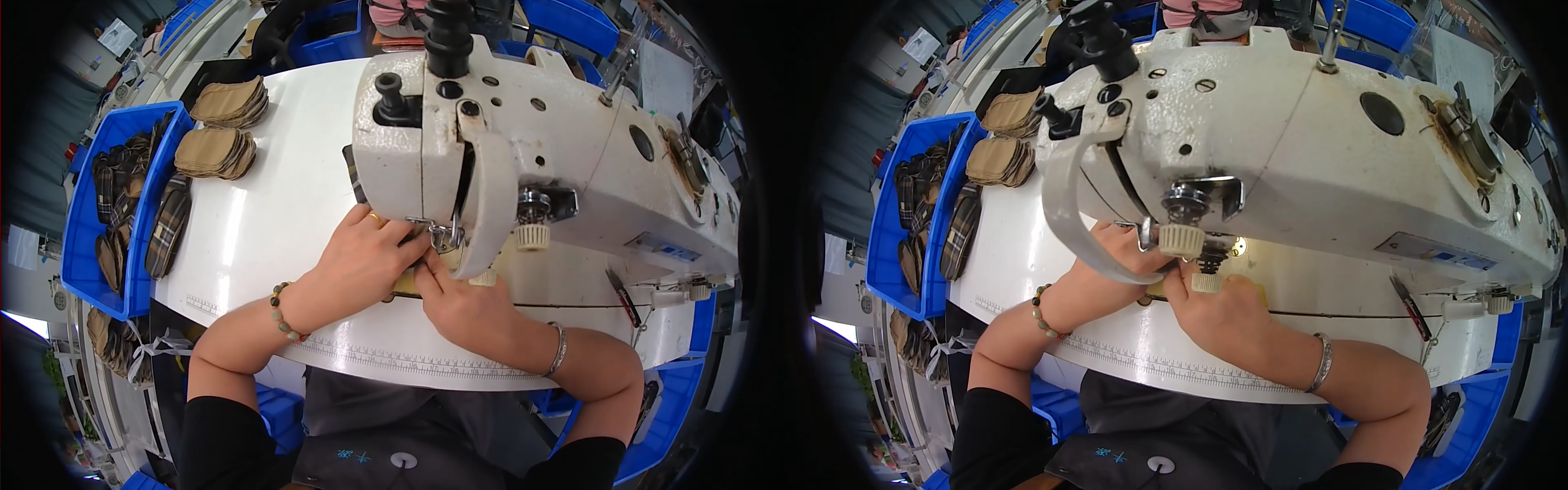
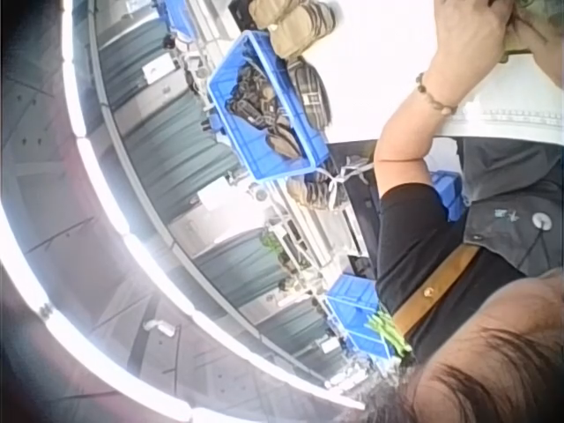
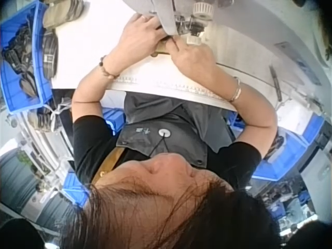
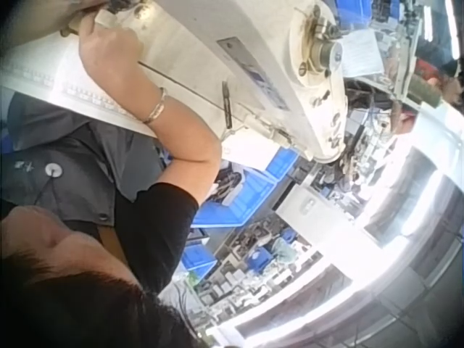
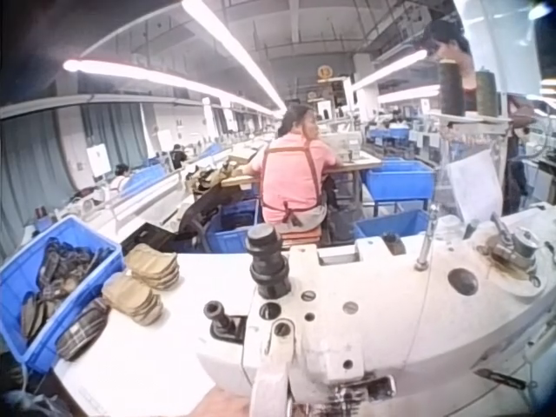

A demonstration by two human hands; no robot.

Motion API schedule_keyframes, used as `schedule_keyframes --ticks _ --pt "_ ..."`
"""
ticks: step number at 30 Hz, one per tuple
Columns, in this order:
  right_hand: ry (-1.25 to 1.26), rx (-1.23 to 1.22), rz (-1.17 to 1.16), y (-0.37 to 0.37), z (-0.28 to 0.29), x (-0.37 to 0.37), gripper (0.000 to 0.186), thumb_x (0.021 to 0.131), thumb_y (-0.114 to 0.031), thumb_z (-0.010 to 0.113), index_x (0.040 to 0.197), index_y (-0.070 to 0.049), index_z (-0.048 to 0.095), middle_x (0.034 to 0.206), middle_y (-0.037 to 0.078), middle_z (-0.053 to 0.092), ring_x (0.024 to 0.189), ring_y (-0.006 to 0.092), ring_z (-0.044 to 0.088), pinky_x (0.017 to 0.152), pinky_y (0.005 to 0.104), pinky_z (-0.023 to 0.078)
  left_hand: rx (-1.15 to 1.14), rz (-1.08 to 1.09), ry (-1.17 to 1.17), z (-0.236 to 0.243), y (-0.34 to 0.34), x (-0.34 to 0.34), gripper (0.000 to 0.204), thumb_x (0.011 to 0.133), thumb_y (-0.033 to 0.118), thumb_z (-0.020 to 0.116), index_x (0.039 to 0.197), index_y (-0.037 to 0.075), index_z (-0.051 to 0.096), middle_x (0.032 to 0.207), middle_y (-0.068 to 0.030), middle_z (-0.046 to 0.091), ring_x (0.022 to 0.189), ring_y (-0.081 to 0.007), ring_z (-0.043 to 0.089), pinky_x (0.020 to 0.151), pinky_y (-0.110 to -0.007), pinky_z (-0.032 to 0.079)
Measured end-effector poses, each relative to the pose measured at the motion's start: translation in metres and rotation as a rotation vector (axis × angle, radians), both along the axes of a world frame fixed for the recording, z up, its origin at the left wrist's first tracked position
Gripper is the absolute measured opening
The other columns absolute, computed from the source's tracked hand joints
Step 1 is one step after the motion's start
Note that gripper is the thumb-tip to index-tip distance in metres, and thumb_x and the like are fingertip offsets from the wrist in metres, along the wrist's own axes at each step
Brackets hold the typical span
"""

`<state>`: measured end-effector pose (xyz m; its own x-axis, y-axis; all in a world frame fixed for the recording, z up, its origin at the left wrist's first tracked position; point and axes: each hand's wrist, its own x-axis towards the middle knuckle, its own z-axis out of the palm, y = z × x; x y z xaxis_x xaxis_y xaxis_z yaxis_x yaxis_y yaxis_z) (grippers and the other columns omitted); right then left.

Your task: Operating an industrial sewing machine to assemble components of slippers.

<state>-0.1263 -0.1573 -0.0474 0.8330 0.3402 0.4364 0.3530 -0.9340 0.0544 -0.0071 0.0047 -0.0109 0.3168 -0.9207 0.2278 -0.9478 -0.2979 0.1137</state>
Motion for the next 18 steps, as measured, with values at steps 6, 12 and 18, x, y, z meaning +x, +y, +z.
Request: schedule_keyframes --ticks 6,12,18 --pt "0.041 0.117 0.007 0.0 0.001 0.001 0.029 0.073 -0.011 0.065 0.101 -0.002 0.065 0.072 0.01 0.067 0.045 0.0187 0.06 0.042 0.0329 0.046 -0.004 0.004 -0.001 -0.001 -0.001 0.0 0.042 0.067 0.015 0.074 0.108 0.009 0.07 0.098 -0.004 0.062 0.095 -0.0232 0.06 0.086 -0.035 0.045" --pt "-0.013 0.065 -0.006 -0.004 0.006 0.002 0.025 0.072 -0.009 0.065 0.097 -0.005 0.063 0.062 0.005 0.059 0.05 0.0181 0.062 0.042 0.0328 0.045 0.051 0.04 0.145 0.01 0.002 0.003 0.038 0.071 0.015 0.074 0.107 0.007 0.069 0.099 -0.0057 0.062 0.09 -0.0238 0.062 0.075 -0.035 0.05" --pt "0.038 0.081 -0.04 -0.008 -0.006 0.004 0.018 0.077 -0.009 0.064 0.095 -0.009 0.063 0.058 0.005 0.056 0.049 0.0223 0.06 0.043 0.0364 0.046 -0.101 -0.041 0.095 0.013 0.011 0.008 0.031 0.074 0.01 0.071 0.104 0.005 0.07 0.092 -0.0043 0.064 0.097 -0.0242 0.064 0.077 -0.033 0.055"
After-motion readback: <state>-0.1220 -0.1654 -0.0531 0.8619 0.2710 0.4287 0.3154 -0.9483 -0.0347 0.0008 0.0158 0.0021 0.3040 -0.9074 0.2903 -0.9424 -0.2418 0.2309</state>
